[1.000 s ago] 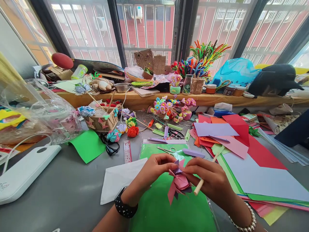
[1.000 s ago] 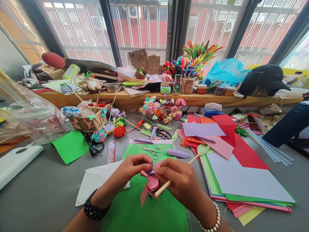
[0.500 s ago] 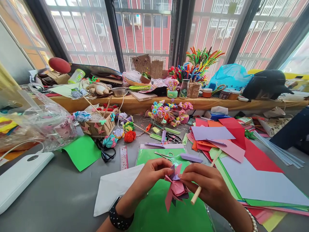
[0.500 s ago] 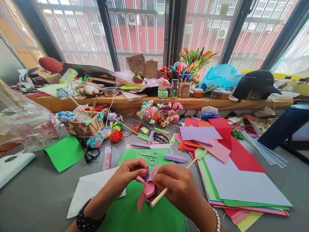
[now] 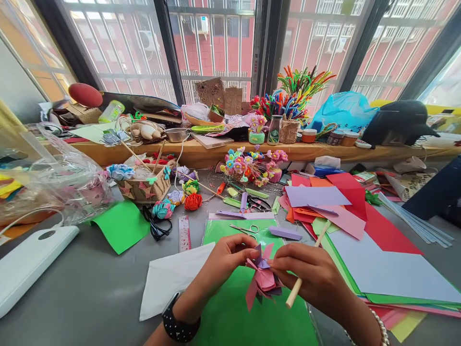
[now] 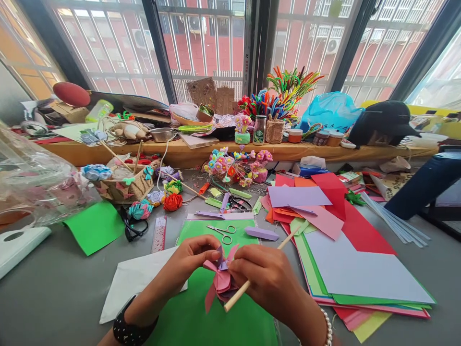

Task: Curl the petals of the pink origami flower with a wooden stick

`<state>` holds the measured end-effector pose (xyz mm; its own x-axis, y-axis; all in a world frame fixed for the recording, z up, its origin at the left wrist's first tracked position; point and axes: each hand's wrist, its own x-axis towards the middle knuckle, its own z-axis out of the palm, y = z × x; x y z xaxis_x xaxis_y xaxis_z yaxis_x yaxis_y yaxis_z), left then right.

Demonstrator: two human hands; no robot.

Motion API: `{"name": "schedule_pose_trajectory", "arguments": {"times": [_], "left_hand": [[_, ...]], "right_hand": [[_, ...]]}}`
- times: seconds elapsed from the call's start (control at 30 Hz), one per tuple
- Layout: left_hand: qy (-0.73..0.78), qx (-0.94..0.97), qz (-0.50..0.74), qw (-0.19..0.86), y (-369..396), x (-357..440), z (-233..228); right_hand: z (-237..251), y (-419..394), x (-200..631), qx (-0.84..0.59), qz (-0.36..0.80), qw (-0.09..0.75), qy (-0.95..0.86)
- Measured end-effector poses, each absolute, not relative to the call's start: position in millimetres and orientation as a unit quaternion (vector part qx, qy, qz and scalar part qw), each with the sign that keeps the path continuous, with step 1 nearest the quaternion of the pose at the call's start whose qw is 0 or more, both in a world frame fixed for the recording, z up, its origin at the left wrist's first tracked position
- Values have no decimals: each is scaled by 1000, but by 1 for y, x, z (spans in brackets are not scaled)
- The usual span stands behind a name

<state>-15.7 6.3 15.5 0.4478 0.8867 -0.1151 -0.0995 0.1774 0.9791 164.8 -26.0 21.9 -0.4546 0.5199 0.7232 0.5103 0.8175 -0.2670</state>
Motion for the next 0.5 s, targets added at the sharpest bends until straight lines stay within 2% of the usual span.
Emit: {"name": "schedule_pose_trajectory", "arguments": {"times": [0.3, 0.5], "left_hand": [[369, 531, 373, 665, 6, -16, 18], [349, 503, 355, 706, 7, -16, 15]], "right_hand": [[23, -27, 165, -302, 0, 428, -852], [22, -26, 163, -310, 13, 443, -841]]}}
